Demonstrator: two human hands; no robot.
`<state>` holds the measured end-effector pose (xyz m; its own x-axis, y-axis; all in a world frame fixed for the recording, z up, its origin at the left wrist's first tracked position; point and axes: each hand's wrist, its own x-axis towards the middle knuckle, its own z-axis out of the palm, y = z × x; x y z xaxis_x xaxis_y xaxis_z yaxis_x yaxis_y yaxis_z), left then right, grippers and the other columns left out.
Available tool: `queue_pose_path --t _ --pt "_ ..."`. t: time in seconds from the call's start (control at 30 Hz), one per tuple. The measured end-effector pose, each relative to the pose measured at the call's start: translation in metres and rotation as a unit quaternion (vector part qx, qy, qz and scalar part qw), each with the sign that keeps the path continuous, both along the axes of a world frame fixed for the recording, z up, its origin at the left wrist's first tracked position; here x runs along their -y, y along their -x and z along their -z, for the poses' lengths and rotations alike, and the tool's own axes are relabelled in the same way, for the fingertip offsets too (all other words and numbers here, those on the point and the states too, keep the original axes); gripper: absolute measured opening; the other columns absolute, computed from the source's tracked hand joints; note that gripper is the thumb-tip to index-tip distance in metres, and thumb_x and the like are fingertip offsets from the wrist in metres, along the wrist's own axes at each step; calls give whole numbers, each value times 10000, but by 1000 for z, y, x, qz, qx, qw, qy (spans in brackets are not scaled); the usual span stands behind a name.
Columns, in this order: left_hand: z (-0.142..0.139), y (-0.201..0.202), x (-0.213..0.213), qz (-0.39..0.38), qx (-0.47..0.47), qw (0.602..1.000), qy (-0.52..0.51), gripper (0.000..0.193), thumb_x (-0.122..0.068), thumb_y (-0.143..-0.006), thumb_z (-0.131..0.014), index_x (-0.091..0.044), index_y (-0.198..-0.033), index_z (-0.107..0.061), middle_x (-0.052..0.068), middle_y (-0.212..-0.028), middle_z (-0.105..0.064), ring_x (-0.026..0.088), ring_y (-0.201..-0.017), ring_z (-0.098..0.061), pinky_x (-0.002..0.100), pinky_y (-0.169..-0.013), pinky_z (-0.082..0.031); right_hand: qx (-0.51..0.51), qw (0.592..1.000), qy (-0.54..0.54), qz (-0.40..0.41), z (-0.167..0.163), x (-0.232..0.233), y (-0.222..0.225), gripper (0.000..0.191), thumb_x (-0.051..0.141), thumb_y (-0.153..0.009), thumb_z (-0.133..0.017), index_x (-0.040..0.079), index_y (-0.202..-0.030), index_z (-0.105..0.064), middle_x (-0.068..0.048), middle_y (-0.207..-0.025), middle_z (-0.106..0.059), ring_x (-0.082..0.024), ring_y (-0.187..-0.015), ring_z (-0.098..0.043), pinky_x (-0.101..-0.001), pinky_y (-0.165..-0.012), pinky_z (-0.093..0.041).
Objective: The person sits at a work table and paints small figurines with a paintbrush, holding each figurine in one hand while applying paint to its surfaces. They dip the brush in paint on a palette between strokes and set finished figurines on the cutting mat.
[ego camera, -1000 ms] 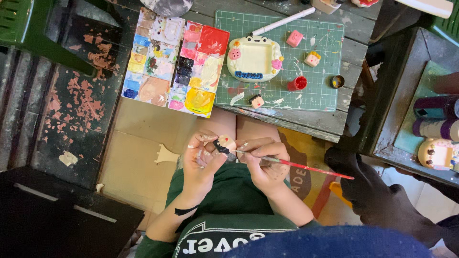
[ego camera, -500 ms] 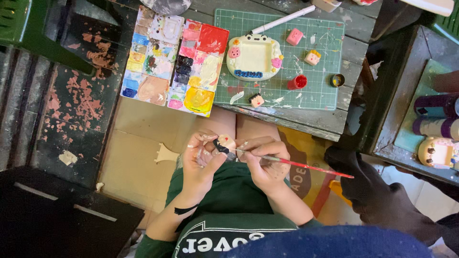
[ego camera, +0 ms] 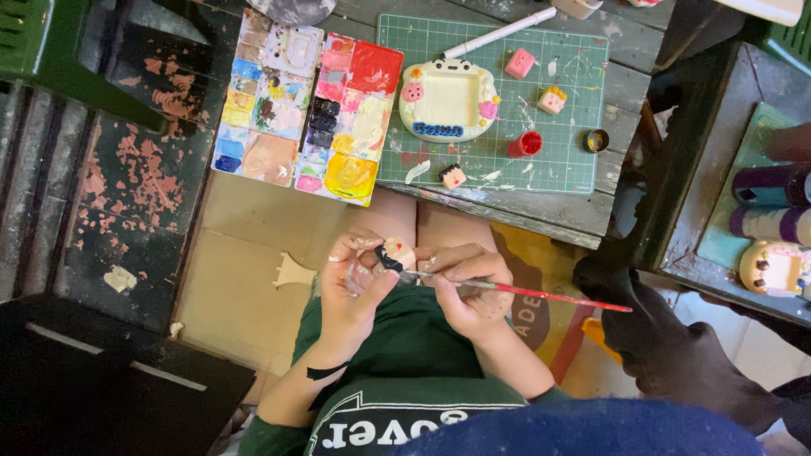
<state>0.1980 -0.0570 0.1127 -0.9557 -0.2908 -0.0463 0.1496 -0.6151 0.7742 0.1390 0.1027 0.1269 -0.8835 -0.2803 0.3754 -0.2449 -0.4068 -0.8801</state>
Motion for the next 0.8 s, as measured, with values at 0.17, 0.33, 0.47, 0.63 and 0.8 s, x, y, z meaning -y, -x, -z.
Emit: queue_pose_path --t 0.17,0.33,0.47,0.63,0.8 --pt "0 1 -1 0 -7 1000 5 408 73 -916 -734 -21 -1262 -540 70 -1240 -524 168 -1191 -580 344 -1075 -475 -21 998 -54 16 -3 -1 2 254 -118 -954 -634 44 -1090 -494 -176 -1062 -649 -303 -1013 -727 -499 -988 -618" --pt "-2 2 -1 4 -3 1000 1 397 86 -910 -721 -17 -1246 -538 68 -1229 -522 178 -1180 -599 360 -1069 -499 -2 998 -56 27 -1 0 2 255 -122 -961 -641 42 -1084 -489 -181 -1061 -655 -318 -1016 -748 -415 -874 -646" --pt "-3 3 1 8 -9 1000 -1 399 89 -909 -722 -19 -1246 -537 68 -1228 -522 181 -1181 -600 366 -1062 -505 7 999 -26 19 0 1 1 253 -111 -960 -630 43 -1094 -481 -173 -1065 -653 -309 -1010 -750 -403 -873 -646" --pt "-2 2 2 4 -5 1000 3 406 89 -910 -726 -24 -1247 -531 70 -1238 -522 174 -1195 -582 352 -1077 -484 -20 999 -45 12 -1 1 1 260 -122 -963 -635 46 -1096 -489 -173 -1063 -653 -308 -1016 -727 -471 -989 -625" --pt "-3 3 1 4 -21 1000 1 403 86 -913 -730 -21 -1248 -535 72 -1228 -514 185 -1185 -593 368 -1065 -503 -28 996 -73 31 -1 1 2 277 -126 -948 -645 51 -1086 -483 -174 -1057 -663 -336 -1052 -745 -422 -915 -639"
